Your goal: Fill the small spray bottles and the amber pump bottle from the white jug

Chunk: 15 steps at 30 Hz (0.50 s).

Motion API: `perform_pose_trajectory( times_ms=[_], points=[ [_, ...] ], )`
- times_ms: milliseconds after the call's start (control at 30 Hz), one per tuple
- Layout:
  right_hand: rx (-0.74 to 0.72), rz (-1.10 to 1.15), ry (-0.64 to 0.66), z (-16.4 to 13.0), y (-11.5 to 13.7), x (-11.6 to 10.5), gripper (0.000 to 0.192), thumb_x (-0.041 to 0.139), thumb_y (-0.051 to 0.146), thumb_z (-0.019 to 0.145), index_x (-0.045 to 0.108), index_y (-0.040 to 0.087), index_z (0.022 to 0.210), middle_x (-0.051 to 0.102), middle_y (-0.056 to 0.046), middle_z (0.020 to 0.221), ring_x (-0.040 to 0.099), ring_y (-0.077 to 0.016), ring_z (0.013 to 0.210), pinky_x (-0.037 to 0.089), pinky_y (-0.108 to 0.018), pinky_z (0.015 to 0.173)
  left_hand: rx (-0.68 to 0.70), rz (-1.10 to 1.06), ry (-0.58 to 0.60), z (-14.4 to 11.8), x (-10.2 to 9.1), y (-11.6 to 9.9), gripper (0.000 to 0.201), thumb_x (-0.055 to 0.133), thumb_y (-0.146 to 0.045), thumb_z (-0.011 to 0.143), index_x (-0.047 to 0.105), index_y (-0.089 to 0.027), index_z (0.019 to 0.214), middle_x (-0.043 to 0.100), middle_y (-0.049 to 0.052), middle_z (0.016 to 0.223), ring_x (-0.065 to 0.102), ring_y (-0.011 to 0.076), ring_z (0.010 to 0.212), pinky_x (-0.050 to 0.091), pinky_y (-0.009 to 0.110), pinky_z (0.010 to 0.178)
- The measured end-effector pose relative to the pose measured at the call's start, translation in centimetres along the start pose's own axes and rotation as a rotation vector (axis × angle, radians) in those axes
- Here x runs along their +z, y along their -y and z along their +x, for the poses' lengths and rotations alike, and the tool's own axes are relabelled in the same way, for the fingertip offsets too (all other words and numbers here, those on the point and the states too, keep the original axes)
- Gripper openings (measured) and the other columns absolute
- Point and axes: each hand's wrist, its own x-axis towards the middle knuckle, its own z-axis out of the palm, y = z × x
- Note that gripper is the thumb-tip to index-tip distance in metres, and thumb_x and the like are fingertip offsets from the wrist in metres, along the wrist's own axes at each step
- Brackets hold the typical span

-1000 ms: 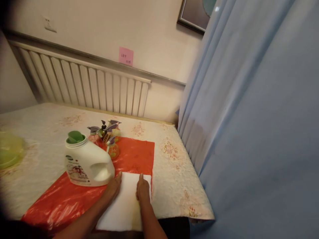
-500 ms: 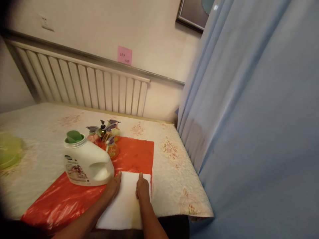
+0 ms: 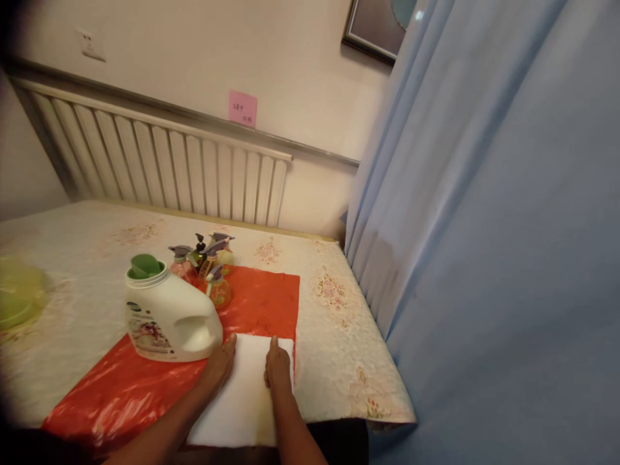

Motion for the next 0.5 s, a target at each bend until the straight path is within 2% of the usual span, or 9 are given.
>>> perform_pose_trajectory(
  times_ms=[100, 333, 500],
  points=[
    [0.0, -0.001, -0.003, 0.22, -0.23, 0.1, 0.061, 0.018, 0.061, 0.099, 0.031, 0.027, 0.05, 0.029, 0.005, 0.033, 0.029, -0.0123, 0.026, 0.022, -0.024, 0.033, -0.004, -0.005, -0.004, 0.13, 0.08, 0.16, 0.065, 0.022, -0.051, 0.093, 0.069, -0.007, 0.092, 0.072, 0.026, 0.112, 0.063, 0.0337, 0.118, 0.042, 0.04, 0.105],
    [-0.008, 0.0, 0.0, 0.56, -0.68, 0.23, 0.063, 0.019, 0.06, 0.099, 0.031, 0.027, 0.047, 0.029, 0.005, 0.03, 0.028, -0.0124, 0.025, 0.021, -0.025, 0.032, 0.01, -0.028, 0.009, 0.21, 0.15, 0.37, 0.059, 0.022, -0.048, 0.094, 0.067, -0.01, 0.09, 0.073, 0.024, 0.109, 0.061, 0.033, 0.121, 0.041, 0.041, 0.107],
    [-0.022, 0.012, -0.003, 0.48, -0.58, 0.32, 0.061, 0.017, 0.057, 0.1, 0.031, 0.027, 0.048, 0.03, 0.005, 0.032, 0.03, -0.0133, 0.026, 0.022, -0.026, 0.033, 0.027, -0.034, 0.029, 0.31, -0.05, 0.27, 0.055, 0.022, -0.048, 0.093, 0.064, -0.016, 0.079, 0.074, 0.023, 0.102, 0.063, 0.0336, 0.117, 0.042, 0.041, 0.105]
  ],
)
